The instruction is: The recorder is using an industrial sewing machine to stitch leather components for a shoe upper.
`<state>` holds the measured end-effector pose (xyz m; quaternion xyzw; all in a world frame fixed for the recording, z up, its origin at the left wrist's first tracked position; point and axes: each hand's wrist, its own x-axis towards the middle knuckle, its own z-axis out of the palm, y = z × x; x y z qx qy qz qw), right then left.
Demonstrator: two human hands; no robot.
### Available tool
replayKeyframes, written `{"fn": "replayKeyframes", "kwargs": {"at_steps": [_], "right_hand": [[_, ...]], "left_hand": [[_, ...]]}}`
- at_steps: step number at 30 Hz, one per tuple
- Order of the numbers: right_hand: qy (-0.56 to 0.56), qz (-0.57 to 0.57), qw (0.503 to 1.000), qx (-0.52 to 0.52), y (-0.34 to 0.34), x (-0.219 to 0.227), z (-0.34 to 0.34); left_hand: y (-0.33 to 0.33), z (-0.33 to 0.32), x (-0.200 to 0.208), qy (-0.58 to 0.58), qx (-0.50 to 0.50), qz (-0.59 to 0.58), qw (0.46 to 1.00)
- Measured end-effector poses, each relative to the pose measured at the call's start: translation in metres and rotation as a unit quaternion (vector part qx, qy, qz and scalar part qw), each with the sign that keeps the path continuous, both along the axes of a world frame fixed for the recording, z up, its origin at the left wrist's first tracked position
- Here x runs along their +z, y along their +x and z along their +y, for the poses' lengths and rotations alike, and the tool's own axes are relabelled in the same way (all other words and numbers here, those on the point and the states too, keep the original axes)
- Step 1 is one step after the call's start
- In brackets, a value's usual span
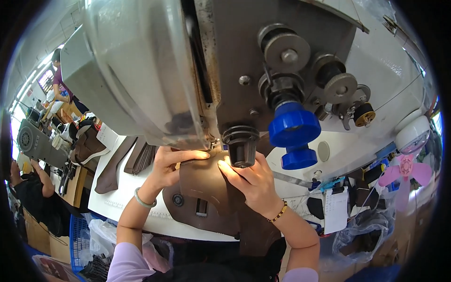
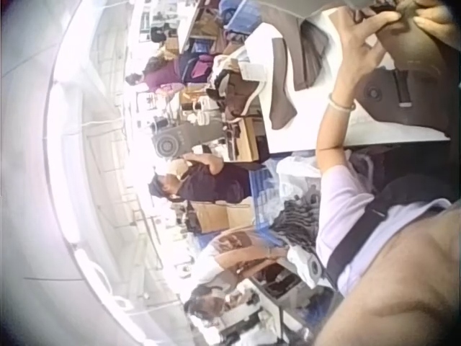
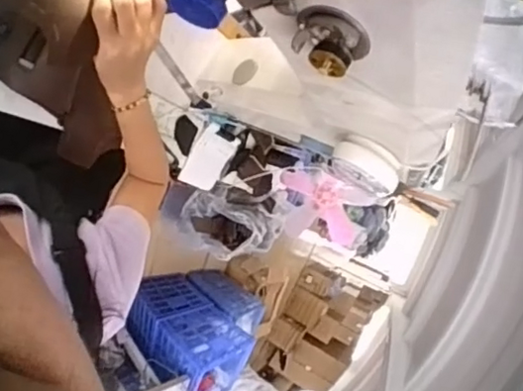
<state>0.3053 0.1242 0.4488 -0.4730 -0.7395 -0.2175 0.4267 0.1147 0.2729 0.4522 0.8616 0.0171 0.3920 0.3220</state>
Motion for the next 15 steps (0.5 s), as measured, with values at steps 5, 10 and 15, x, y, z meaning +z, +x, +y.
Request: {"fn": "replayKeyframes", "kwargs": {"at_steps": [5, 10, 15], "right_hand": [[0.004, 0.006, 1.000, -0.006, 0.0003, 0.0010, 0.0018], [0.003, 0.013, 1.000, -0.003, -0.0011, 0.0025, 0.0018], [-0.009, 0.007, 1.000, -0.006, -0.0035, 0.0053, -0.0008]], "left_hand": [[0.0005, -0.0004, 0.0014, 0.005, 0.018, 0.002, 1.000], [0.0015, -0.0008, 0.0016, 0.005, 0.031, 0.000, 1.000], [0.0017, 0.0032, -0.0023, -0.036, 0.014, 0.008, 0.999]]}}
